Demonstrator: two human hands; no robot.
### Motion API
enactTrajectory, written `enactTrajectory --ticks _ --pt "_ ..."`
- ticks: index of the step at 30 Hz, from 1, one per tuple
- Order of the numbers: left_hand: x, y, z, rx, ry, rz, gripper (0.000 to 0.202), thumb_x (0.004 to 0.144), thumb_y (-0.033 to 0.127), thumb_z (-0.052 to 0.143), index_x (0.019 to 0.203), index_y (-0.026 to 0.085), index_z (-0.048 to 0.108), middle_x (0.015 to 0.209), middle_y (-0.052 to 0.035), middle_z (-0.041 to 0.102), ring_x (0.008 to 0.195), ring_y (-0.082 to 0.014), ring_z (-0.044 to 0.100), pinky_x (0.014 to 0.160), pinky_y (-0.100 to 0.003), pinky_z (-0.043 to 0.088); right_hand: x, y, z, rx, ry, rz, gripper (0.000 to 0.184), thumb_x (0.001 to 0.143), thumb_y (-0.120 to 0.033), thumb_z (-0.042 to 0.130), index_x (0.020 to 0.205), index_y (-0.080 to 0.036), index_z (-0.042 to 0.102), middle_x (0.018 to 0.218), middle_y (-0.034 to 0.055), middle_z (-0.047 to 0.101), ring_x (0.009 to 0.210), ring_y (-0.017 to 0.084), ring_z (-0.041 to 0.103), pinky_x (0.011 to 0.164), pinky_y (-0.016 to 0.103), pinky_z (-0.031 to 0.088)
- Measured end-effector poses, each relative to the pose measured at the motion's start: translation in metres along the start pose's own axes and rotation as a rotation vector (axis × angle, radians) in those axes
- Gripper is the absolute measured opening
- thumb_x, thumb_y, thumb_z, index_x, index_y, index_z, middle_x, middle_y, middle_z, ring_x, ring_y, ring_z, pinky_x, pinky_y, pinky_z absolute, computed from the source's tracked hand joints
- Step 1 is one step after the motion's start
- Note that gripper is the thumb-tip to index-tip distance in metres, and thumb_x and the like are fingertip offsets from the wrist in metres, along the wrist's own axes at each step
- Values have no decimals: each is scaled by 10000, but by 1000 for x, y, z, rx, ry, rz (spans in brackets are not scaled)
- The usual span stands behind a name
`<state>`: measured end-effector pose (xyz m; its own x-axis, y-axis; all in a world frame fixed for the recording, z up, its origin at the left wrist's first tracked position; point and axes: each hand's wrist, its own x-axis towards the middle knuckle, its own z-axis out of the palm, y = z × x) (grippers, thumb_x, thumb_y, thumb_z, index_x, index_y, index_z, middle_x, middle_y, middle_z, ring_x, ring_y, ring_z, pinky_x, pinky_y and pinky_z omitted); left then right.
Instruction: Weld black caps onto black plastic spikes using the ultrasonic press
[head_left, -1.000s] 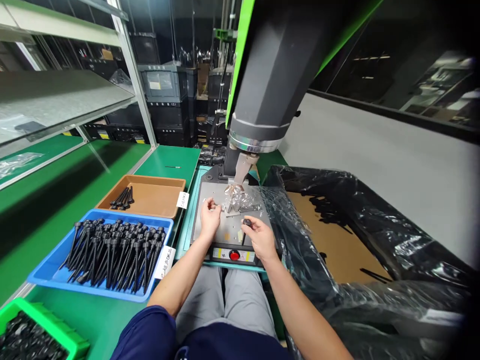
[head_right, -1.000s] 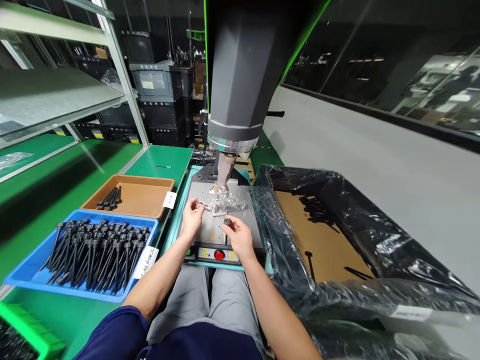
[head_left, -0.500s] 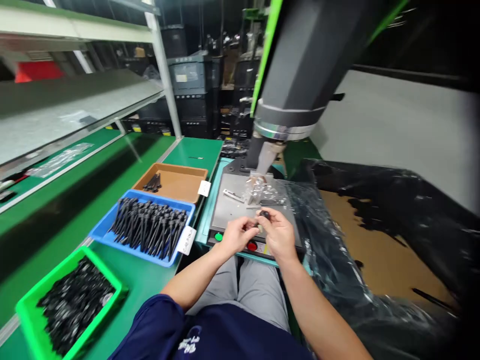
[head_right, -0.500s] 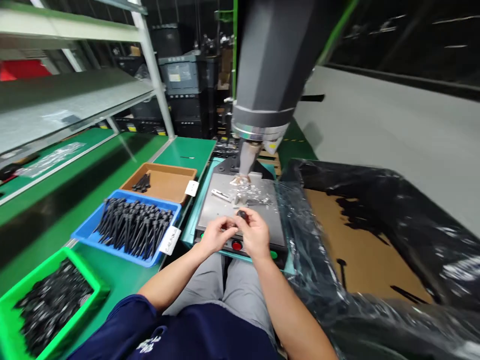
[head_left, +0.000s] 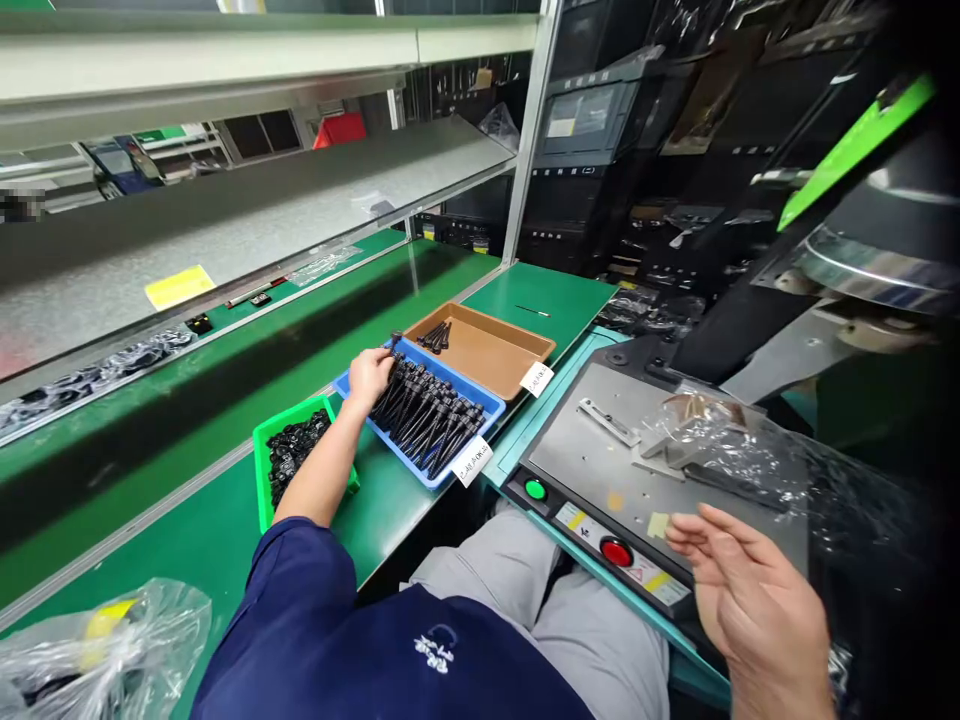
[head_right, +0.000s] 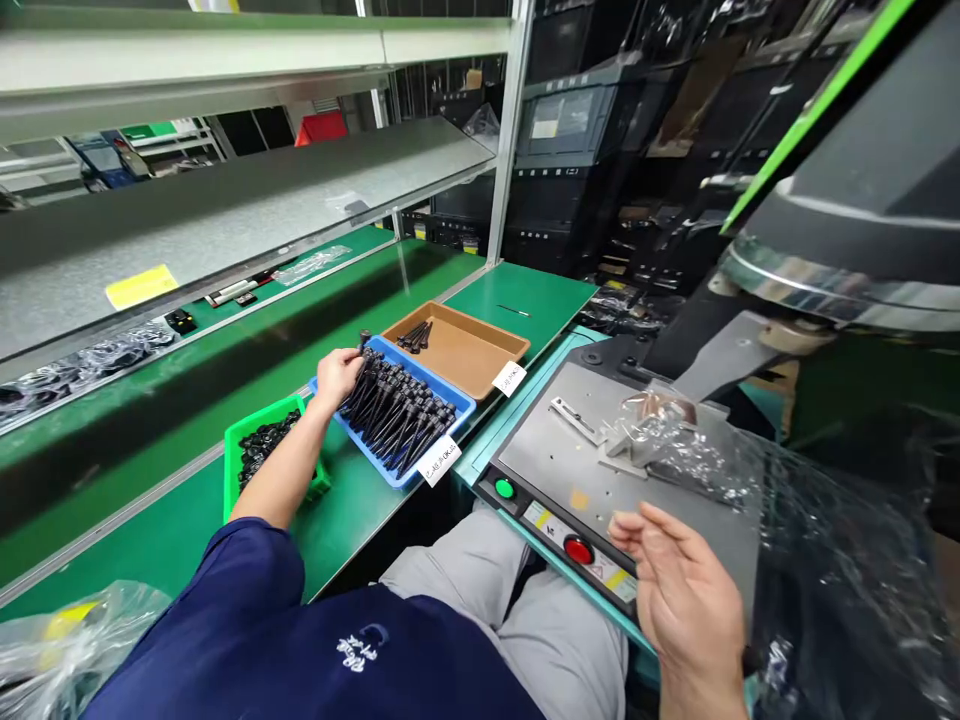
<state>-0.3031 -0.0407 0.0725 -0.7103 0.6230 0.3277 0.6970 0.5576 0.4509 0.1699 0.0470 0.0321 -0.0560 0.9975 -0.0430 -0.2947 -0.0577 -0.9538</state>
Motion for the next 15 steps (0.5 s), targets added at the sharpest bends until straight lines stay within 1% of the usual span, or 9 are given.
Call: enactTrajectory --ticks 1,2,3,5,7,10,12,15 --pt "10 -15 -3 82 -32 -86 289 892 281 507 1065 194 722 1119 -90 699 1070 -240 606 938 -323 442 0 -1 -1 9 10 15 544 477 -489 905 869 -183 682 704 54 689 629 178 639 620 316 537" --pt "17 -28 -4 126 -58 -142 285 887 273 512 1047 183 729 1095 -106 708 1050 -252 618 913 -331 452 -1 -1 -2 16 24 26 553 457 -494 911 857 -186 684 693 47 690 624 166 639 619 288 543" --pt "23 -38 -3 154 -87 -181 278 878 269 525 1032 172 735 1069 -120 716 1027 -260 630 890 -336 460 -1 -1 -2 16 33 39 556 442 -495 916 848 -191 687 690 42 692 627 157 641 624 263 549" --pt "30 -50 3 164 -129 -208 268 849 281 575 1012 147 741 1025 -148 726 977 -270 649 854 -342 472 -1 0 -4 4 49 63 559 425 -501 919 843 -203 696 700 37 698 643 144 648 640 226 558" --pt "35 -54 13 163 -162 -209 295 820 317 627 1030 140 735 1000 -155 730 949 -261 656 843 -331 475 -2 1 -6 -15 60 89 556 414 -509 919 835 -216 704 709 37 701 654 140 651 643 205 562" --pt "41 -51 22 148 -196 -196 336 807 375 664 1048 148 719 970 -135 734 925 -249 659 841 -328 480 -4 4 -11 -43 80 127 545 386 -525 918 799 -233 714 709 40 699 653 143 647 636 203 566" --pt "43 -49 23 135 -209 -188 346 850 405 630 1082 155 682 1028 -114 710 942 -233 649 857 -359 496 -7 8 -20 -65 101 128 527 380 -537 914 779 -251 721 715 42 693 655 149 642 632 216 567" --pt "41 -47 18 111 -220 -172 365 905 387 574 1179 147 586 1172 -101 614 1012 -221 614 872 -426 524 -12 17 -45 -122 138 85 444 469 -556 879 791 -291 728 759 59 682 681 175 639 618 282 569"
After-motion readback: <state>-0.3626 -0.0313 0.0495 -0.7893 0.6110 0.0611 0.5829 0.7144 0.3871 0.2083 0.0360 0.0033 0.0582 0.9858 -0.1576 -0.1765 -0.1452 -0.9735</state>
